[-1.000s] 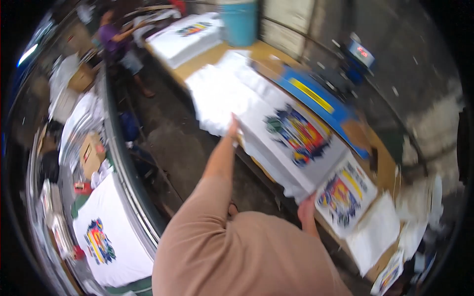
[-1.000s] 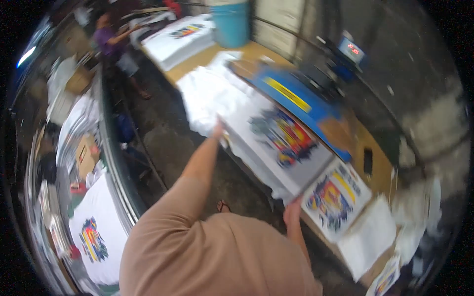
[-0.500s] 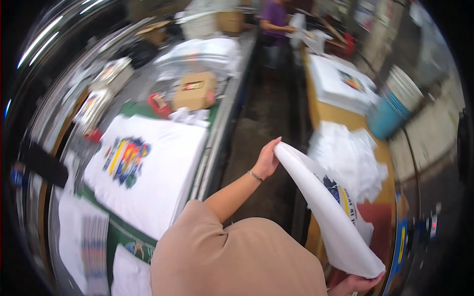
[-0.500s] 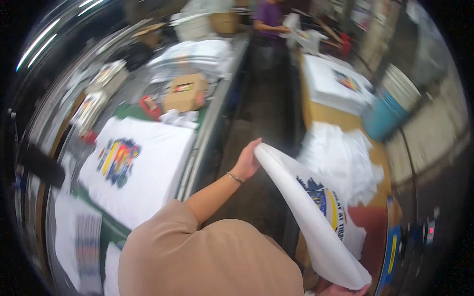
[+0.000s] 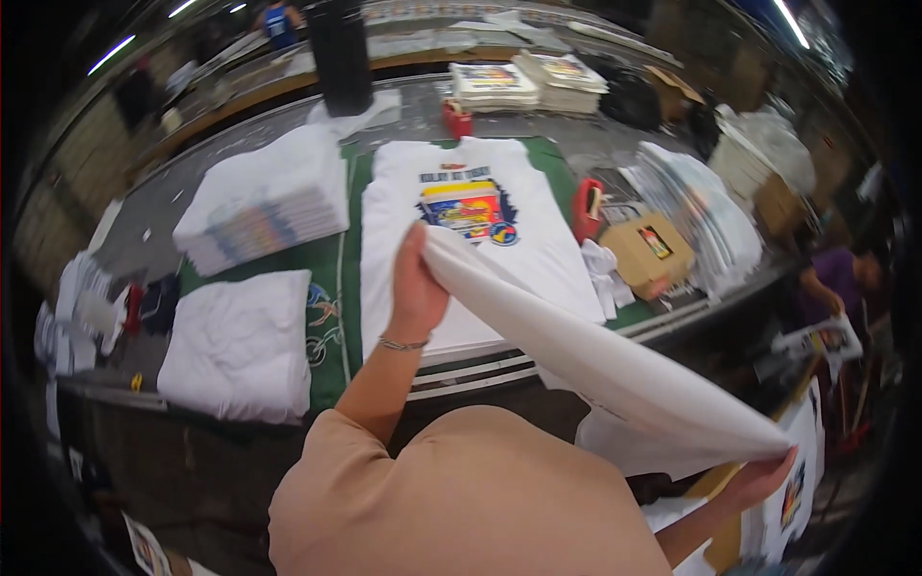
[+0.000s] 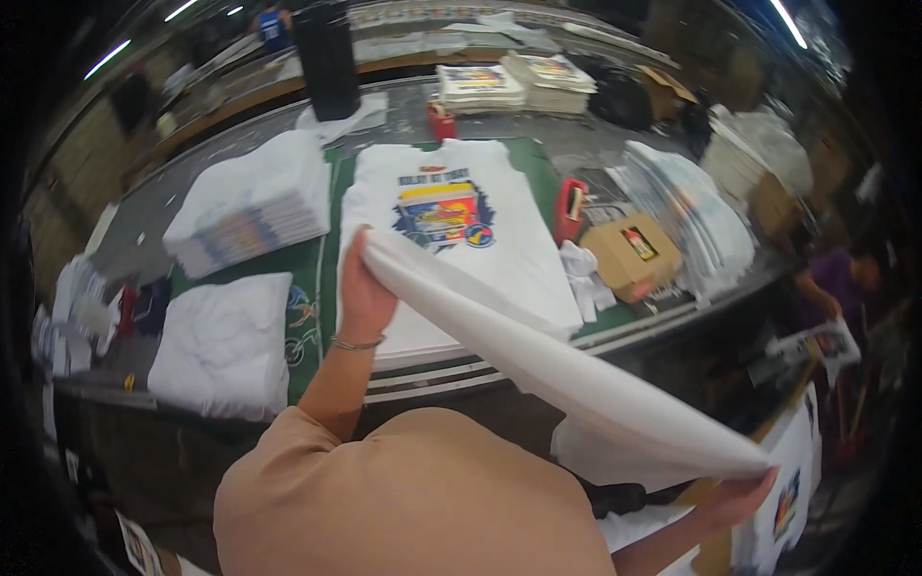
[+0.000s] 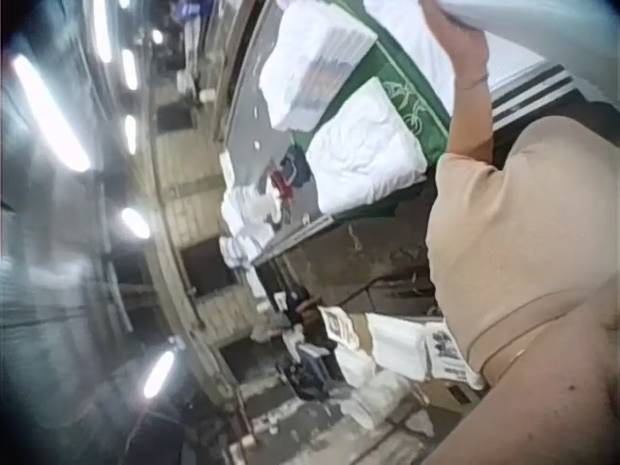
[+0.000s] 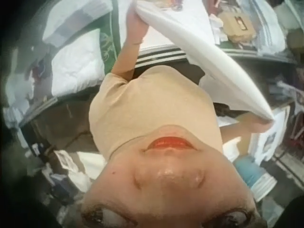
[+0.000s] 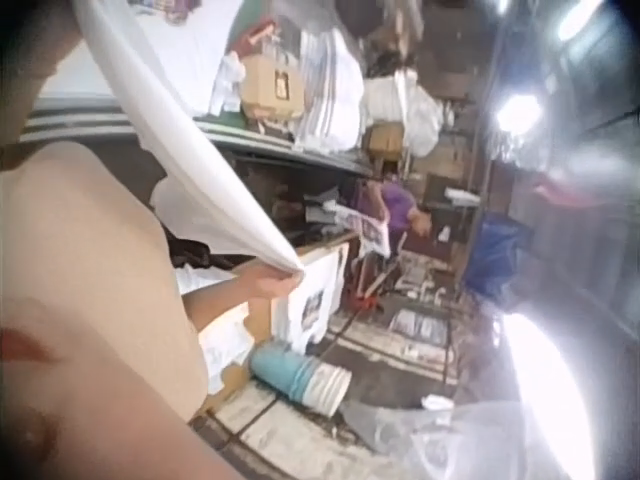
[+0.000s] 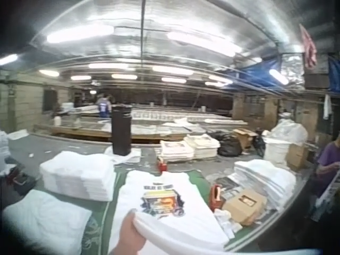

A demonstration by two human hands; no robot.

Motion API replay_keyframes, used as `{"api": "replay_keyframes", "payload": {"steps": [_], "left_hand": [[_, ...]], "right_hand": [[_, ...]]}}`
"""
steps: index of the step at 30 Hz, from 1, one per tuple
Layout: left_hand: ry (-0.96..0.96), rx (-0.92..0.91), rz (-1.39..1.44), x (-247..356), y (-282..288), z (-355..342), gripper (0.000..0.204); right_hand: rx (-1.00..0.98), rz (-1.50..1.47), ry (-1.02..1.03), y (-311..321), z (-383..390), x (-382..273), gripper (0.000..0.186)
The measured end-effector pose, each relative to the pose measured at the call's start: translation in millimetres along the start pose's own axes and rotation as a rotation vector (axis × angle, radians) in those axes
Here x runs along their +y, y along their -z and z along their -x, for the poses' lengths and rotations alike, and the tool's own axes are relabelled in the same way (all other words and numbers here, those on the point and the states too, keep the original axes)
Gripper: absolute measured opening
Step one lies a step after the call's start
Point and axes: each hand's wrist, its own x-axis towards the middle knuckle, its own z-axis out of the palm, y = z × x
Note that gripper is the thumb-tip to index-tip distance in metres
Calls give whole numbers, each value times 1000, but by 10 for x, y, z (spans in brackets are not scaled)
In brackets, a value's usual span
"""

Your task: Operating a heat press to print designs onto white t-shirts.

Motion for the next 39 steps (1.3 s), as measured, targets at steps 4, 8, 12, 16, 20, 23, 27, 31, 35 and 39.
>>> {"api": "replay_keyframes", "payload": {"steps": [4, 8, 12, 16, 20, 23, 27, 31, 35, 39], "left_hand": [[-309, 138, -247, 714, -95, -13, 16], [-486, 150, -693, 1179, -251, -385, 16], [-407, 194, -965, 1568, -80, -1211, 19], [-208, 296, -1019, 1732, 527, -1995, 20], [-101, 303, -1062, 1835, 1086, -2764, 21], [-339, 240, -842, 1947, 1125, -3394, 25], [-558, 172, -718, 2255, 762, -3891, 16], [-648, 109, -769, 2418, 546, -3751, 22], [-627, 195, -762, 2285, 645, -3293, 18], [-406, 232, -770, 1925, 918, -2571, 16]], "right_hand": [[-472, -104, -45, -1036, -798, 557, 36], [-787, -89, 94, -2546, -1140, 1169, 30], [-997, 102, 161, -3913, -913, 1813, 34], [-1077, 311, -117, -4728, -421, 2611, 37], [-1164, 248, -422, -5310, 54, 3156, 39], [-1139, -31, -438, -5879, 290, 3228, 31], [-1131, -322, -285, -6376, 267, 3037, 16], [-1117, -354, -289, -6414, 202, 2913, 15], [-1007, -185, -326, -5979, 304, 3098, 23], [-948, 81, -382, -5442, 383, 3358, 31]]}}
